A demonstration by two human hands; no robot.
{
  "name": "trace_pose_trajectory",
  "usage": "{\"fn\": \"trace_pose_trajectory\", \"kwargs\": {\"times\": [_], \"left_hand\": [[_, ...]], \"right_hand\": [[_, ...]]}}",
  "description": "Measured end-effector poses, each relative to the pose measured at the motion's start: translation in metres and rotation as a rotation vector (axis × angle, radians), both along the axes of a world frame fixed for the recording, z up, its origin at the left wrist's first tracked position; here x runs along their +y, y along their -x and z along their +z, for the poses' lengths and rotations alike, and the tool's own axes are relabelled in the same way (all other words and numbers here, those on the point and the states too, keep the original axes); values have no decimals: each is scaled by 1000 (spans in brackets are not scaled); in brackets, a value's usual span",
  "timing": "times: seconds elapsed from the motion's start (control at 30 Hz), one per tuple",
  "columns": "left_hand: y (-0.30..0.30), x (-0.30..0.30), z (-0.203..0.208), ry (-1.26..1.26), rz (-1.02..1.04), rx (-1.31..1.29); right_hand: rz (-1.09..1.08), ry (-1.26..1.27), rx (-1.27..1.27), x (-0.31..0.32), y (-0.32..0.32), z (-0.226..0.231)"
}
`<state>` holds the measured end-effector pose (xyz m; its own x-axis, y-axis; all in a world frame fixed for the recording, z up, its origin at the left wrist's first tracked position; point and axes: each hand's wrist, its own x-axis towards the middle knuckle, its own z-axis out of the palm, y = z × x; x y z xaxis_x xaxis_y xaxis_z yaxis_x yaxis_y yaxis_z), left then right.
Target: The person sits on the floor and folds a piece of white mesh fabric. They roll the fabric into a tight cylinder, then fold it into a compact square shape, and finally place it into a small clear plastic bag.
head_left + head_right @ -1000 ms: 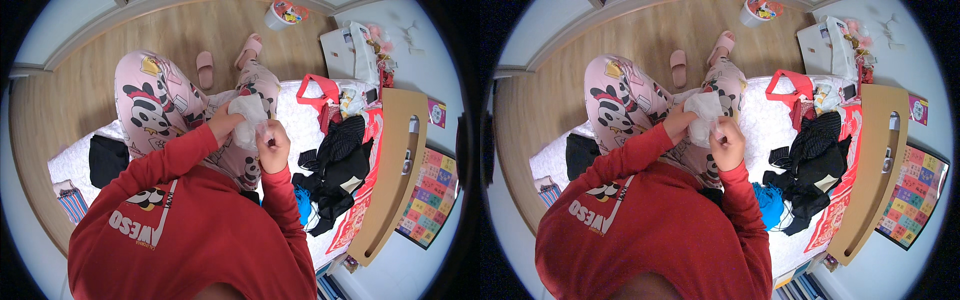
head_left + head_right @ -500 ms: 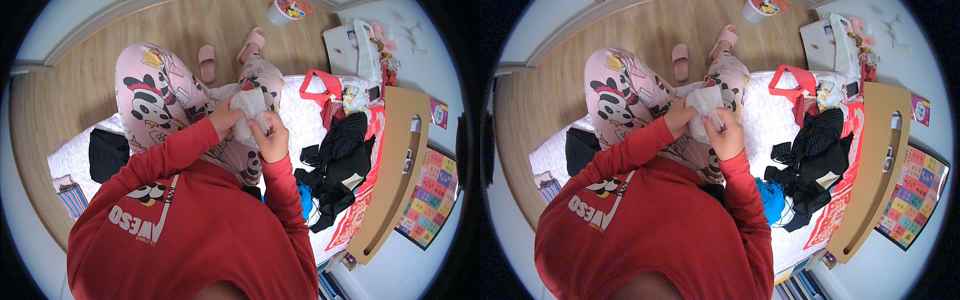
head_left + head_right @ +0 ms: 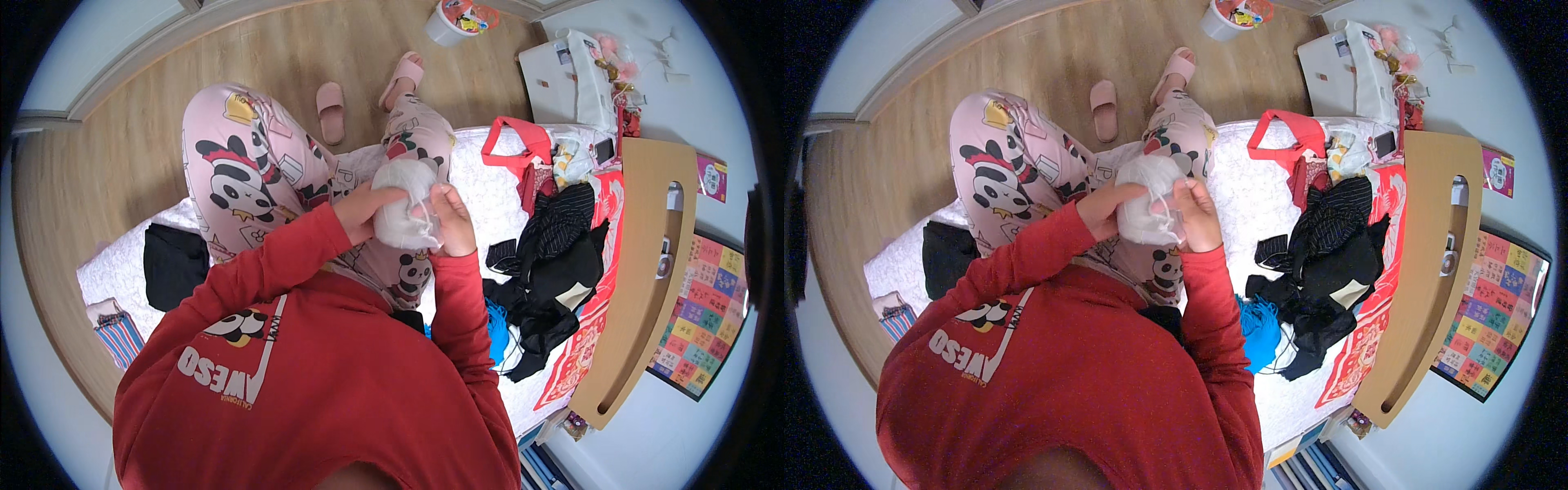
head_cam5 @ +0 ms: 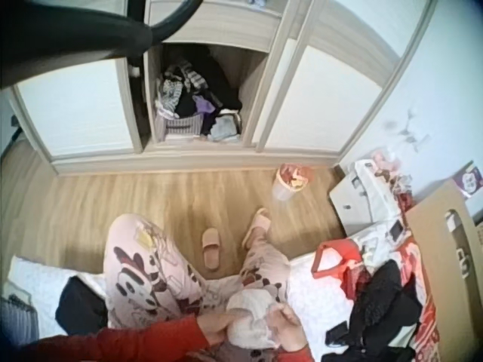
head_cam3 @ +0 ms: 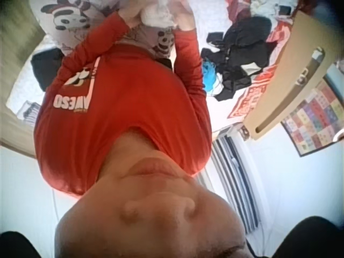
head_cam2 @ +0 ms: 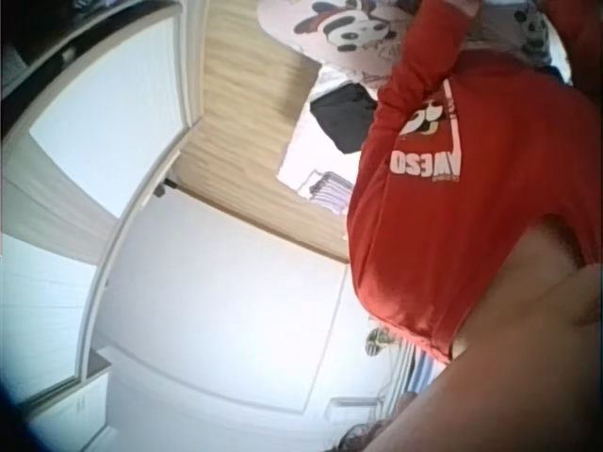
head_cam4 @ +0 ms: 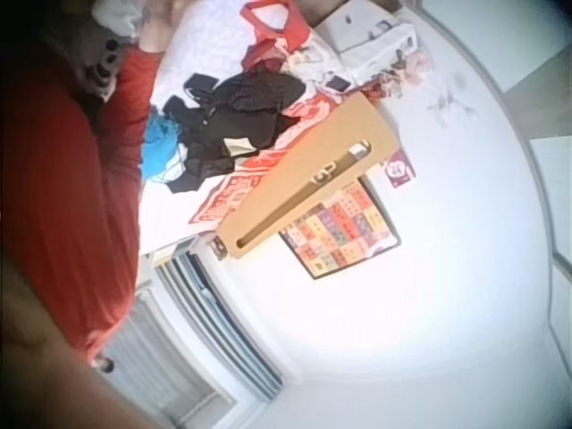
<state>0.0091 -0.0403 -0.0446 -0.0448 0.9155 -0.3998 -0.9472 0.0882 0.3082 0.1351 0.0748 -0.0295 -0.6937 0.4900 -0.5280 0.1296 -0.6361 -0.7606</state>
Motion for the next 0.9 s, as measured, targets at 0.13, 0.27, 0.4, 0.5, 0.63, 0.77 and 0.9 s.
{"fn": "trace_pose_trajectory", "kwargs": {"times": [0.13, 0.27, 0.4, 0.5, 0.63, 0.77, 0.9], "left_hand": [[5, 1, 9, 68, 16, -95], [9, 1, 5, 77, 84, -199], [9, 3, 1, 118, 186, -148], [13, 4, 7, 104, 268, -135], [12, 4, 12, 69, 260, -167], [9, 4, 9, 16, 215, -324], [-1, -3, 41, -1, 100, -234]], "right_hand": [[-290, -95, -104, -16, 13, 9], [-55, -30, -96, -11, 4, 19], [81, -52, 30, -14, -4, 17], [-90, 41, 32, -28, 9, 33], [-239, 159, 59, -29, 10, 28], [-358, -34, 93, -38, 16, 16], [-470, -332, -6, -24, 20, 14]]}}
